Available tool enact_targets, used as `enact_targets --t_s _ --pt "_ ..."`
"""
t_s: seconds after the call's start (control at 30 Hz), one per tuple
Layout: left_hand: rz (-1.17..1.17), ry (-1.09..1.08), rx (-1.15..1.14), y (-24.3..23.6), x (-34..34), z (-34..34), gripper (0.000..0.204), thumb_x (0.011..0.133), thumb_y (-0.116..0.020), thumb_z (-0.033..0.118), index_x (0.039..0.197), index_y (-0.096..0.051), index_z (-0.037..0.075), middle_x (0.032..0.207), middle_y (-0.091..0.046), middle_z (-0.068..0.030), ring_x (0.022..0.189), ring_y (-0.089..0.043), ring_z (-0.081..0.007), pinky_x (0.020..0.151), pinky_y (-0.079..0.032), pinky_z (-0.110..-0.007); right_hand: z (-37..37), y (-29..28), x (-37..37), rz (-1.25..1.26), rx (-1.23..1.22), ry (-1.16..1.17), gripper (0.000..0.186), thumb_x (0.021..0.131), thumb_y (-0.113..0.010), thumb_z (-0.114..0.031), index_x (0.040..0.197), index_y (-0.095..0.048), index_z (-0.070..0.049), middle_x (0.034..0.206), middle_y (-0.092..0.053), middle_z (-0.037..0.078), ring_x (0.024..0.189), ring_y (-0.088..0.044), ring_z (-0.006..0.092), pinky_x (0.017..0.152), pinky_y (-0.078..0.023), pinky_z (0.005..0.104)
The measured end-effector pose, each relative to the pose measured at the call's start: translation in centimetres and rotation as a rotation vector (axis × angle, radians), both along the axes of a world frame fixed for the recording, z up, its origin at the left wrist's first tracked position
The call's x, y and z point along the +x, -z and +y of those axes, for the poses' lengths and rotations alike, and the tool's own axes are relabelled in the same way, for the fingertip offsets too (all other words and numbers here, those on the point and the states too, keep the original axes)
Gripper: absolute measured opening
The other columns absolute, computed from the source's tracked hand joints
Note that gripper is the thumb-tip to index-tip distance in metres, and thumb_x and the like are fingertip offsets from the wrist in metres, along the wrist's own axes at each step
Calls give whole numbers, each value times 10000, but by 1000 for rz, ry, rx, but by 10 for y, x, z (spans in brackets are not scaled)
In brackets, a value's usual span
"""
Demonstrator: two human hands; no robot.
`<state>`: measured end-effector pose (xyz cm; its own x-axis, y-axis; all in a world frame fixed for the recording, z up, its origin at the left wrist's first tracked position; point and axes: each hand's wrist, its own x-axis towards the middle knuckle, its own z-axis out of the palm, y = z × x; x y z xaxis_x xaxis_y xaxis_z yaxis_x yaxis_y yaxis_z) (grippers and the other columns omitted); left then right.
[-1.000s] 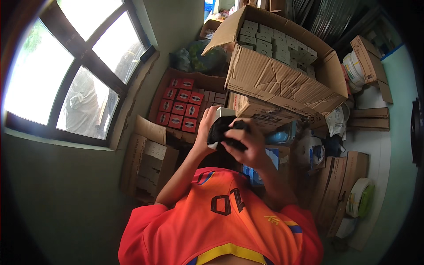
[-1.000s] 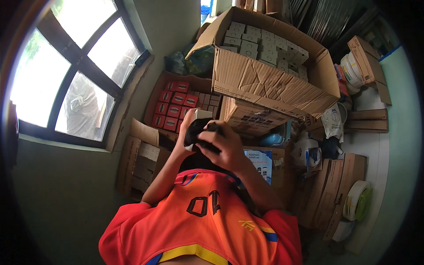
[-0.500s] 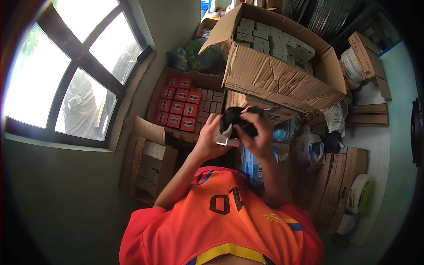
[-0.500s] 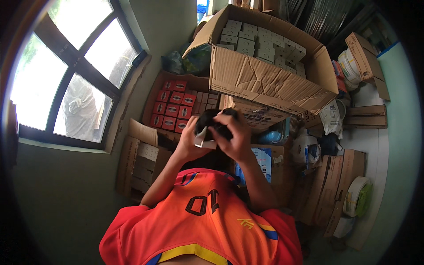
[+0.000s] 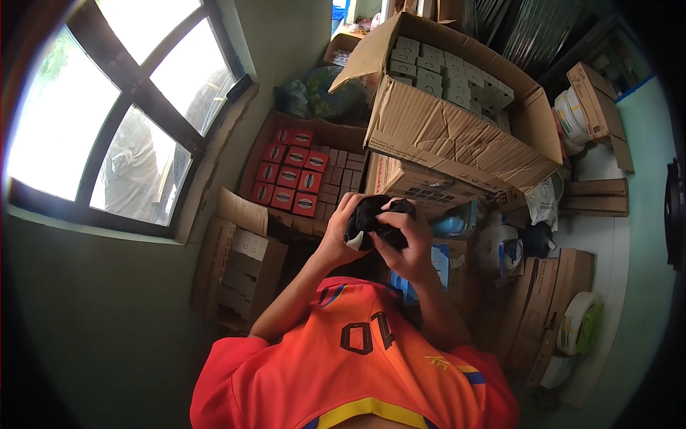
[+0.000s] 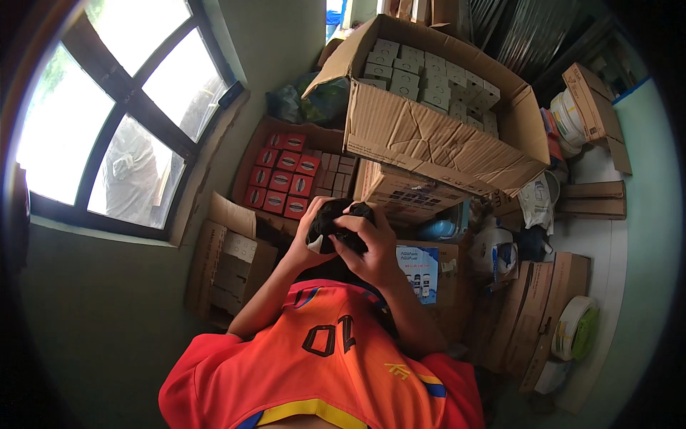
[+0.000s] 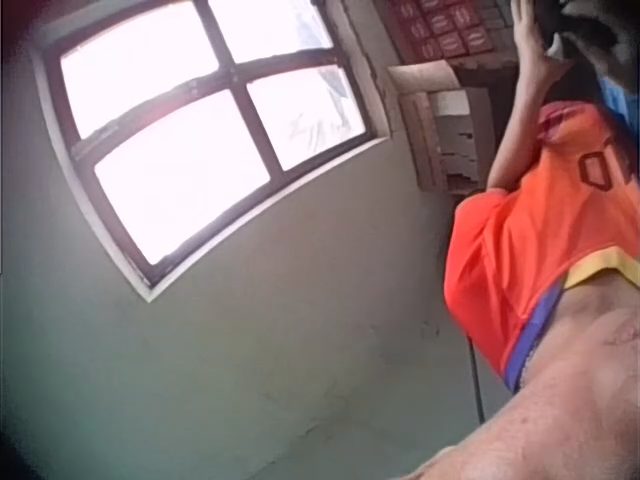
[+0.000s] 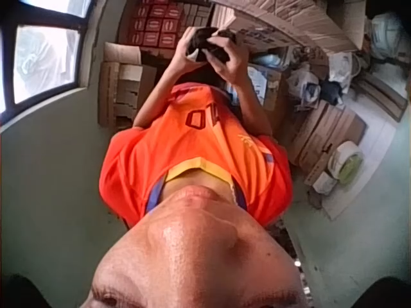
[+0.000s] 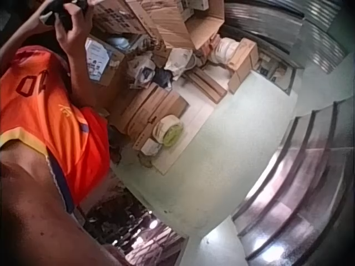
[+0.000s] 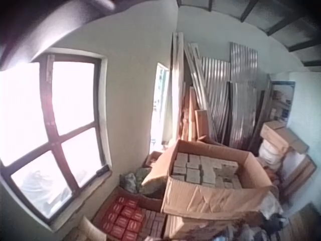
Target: Picking up and inspecting electrical switch or outlet boxes from a large cardboard shipping box.
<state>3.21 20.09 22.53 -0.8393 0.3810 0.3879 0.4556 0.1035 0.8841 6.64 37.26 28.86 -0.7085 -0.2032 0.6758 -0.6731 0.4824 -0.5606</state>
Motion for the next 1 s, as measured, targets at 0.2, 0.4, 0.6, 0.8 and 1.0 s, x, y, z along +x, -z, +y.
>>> enact_targets --t_s 0.2,0.4,0.6,0.8,1.0 --pt "-24 33 -58 0 2 -1 600 671 -810 137 1223 -604 25 1163 -613 -163 1083 -594 -367 939 -508 -425 3 -3 0 -216 -133 231 293 816 -806 -75 1068 -663 -35 1033 -684 142 979 -671 317 863 -535 388" --pt "-59 17 -101 9 1 -4 623 668 -820 137 1230 -575 22 1194 -581 -179 1103 -602 -399 928 -523 -450 4 16 5 -120 -85 142 285 823 -794 -69 1074 -662 -36 1037 -690 136 1000 -665 314 858 -530 387" --pt "43 -32 -81 8 5 -8 731 633 -856 120 1281 -533 16 1241 -533 -209 1147 -570 -410 939 -519 -449 18 51 6 -359 -426 327 386 854 -812 -144 1174 -627 -30 1127 -662 117 1038 -650 238 915 -512 360" --pt "90 -112 -208 2 9 -8 766 692 -855 160 1384 -527 160 1267 -498 -186 1160 -585 -413 916 -558 -476 9 67 27 -403 -430 5 1148 537 -1040 -331 1453 -419 -27 1294 -597 121 1215 -598 238 1042 -490 368" --pt "147 -42 -138 4 12 -7 785 681 -848 137 1396 -524 137 1280 -497 -190 1186 -561 -414 948 -540 -473 0 67 30 -378 -517 -153 1057 608 -999 -214 1467 -404 -54 1317 -591 116 1205 -613 241 1029 -517 387"
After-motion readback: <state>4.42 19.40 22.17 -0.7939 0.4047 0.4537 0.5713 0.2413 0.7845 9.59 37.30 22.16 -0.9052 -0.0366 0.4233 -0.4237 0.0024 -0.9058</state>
